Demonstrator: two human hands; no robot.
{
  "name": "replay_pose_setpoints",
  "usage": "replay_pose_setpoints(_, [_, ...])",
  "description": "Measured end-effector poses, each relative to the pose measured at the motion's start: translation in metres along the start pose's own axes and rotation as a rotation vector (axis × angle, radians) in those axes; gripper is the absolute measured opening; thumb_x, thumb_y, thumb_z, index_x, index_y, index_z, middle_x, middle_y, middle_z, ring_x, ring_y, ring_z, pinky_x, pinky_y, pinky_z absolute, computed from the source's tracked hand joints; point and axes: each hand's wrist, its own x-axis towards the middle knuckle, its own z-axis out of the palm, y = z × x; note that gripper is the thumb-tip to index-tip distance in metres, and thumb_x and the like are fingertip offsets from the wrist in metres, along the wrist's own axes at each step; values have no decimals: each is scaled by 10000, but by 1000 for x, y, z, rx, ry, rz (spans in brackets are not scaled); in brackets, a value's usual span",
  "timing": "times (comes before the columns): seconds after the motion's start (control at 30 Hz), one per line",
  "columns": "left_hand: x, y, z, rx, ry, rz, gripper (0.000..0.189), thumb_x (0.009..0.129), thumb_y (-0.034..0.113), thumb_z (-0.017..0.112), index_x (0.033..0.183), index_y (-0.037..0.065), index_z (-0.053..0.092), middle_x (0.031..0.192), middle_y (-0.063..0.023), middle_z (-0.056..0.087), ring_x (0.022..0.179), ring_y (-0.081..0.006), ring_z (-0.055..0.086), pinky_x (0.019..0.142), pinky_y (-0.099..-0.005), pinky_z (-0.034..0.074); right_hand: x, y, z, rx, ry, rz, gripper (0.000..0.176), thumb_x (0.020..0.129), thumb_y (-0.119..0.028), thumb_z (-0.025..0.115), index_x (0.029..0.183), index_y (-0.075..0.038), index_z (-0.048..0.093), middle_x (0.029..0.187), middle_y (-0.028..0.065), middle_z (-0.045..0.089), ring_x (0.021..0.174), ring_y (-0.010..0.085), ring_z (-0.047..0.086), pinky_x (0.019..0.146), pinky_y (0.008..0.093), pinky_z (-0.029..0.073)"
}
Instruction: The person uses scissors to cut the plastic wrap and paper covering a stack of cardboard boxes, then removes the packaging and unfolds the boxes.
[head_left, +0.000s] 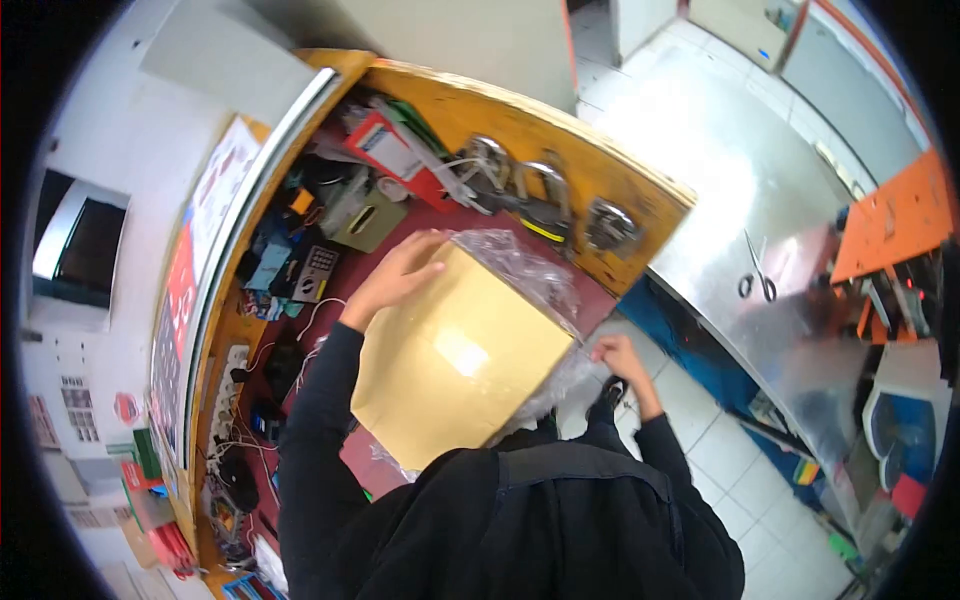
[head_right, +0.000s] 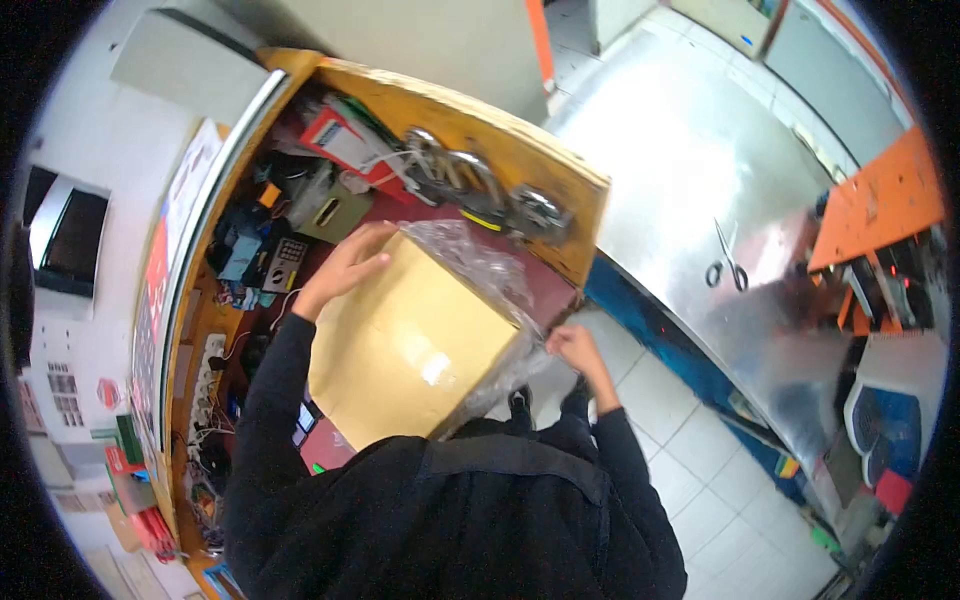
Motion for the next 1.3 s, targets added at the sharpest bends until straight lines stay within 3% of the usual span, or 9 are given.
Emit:
replay_pose_setpoints(0.1, [-36, -53, 10, -970, 130, -239, 451, 992, 332, 418, 1332, 40, 472, 1354, -120, 486, 1248, -212, 460, 1030, -333, 367, -8, -140, -10, -122, 52, -187, 168, 805, -14, 524, 891, 13, 665, 850, 83, 681, 804, 215, 649, 704, 311, 486])
replay_pose_setpoints(0.2, [-32, -77, 22, -998, 92, -323, 449, 1020, 333, 355, 1349, 46, 459, 1352, -79, 491, 1233, -163, 457, 1024, -311, 371, 39, -224, 28, -133, -93, -561, 349, 957, -206, 474, 1239, -21, 563, 1268, 130, 560, 1186, 240, 523, 999, 336, 386])
replay_pose_setpoints(0.33, [-21, -86, 27, -934, 73, -345, 475, 989, 359, 434, 1326, 26, 467, 1274, -72, 543, 1129, -145, 525, 959, -295, 429, 156, -210, 86, 11, -289, -356, 485, 1011, -333, 364, 1384, -26, 408, 1454, 110, 375, 1359, 211, 316, 1125, 337, 205])
replay_pose_setpoints(0.57, [9, -171, 85, -555, 106, -122, 344, 982, 347, 457, 904, 20, 529, 709, -65, 607, 688, -155, 583, 628, -372, 445, 267, -134, 129, 223, -382, -214, 327, 994, -286, 438, 1063, -2, 584, 923, 18, 640, 801, 79, 559, 668, 277, 459])
replay_pose_setpoints(0.73, [17, -181, 102, -490, 62, -141, 321, 990, 283, 416, 844, 16, 516, 722, -176, 595, 654, -193, 593, 618, -381, 447, 260, -145, 122, 130, -366, -140, 373, 972, -313, 472, 861, -4, 651, 766, 93, 673, 651, 128, 586, 613, 326, 460])
replay_pose_setpoints(0.8, [20, -215, 133, -615, 14, -189, 294, 977, 282, 447, 882, 14, 522, 765, -216, 612, 653, -255, 613, 631, -426, 453, 261, -137, 115, -615, -267, -269, 420, 948, -384, 476, 900, -17, 672, 759, 191, 670, 577, 239, 632, 571, 381, 476])
replay_pose_setpoints(0.87, [20, -214, 140, -449, 248, 156, 263, 958, 269, 475, 905, 18, 536, 769, -223, 614, 658, -324, 628, 625, -443, 457, 255, -133, 117, -738, -203, -354, 439, 932, -411, 476, 887, -21, 673, 769, 206, 656, 587, 298, 633, 566, 417, 478])
replay_pose_setpoints(1.0, [17, -225, 150, -305, 59, -217, 301, 924, 321, 486, 865, 30, 535, 811, -232, 625, 778, -421, 619, 667, -475, 487, 261, -121, 118, -999, -191, -481, 428, 897, -446, 474, 872, -72, 680, 791, 173, 664, 650, 389, 629, 591, 506, 477])
replay_pose_setpoints(1.3, [11, -169, 65, 214, 134, 124, 333, 896, 281, 526, 1141, 65, 590, 1008, -158, 644, 995, -326, 612, 897, -441, 461, 210, -127, 98, -922, -301, -520, 349, 866, -375, 543, 924, -59, 680, 813, 195, 663, 641, 357, 646, 593, 472, 501])
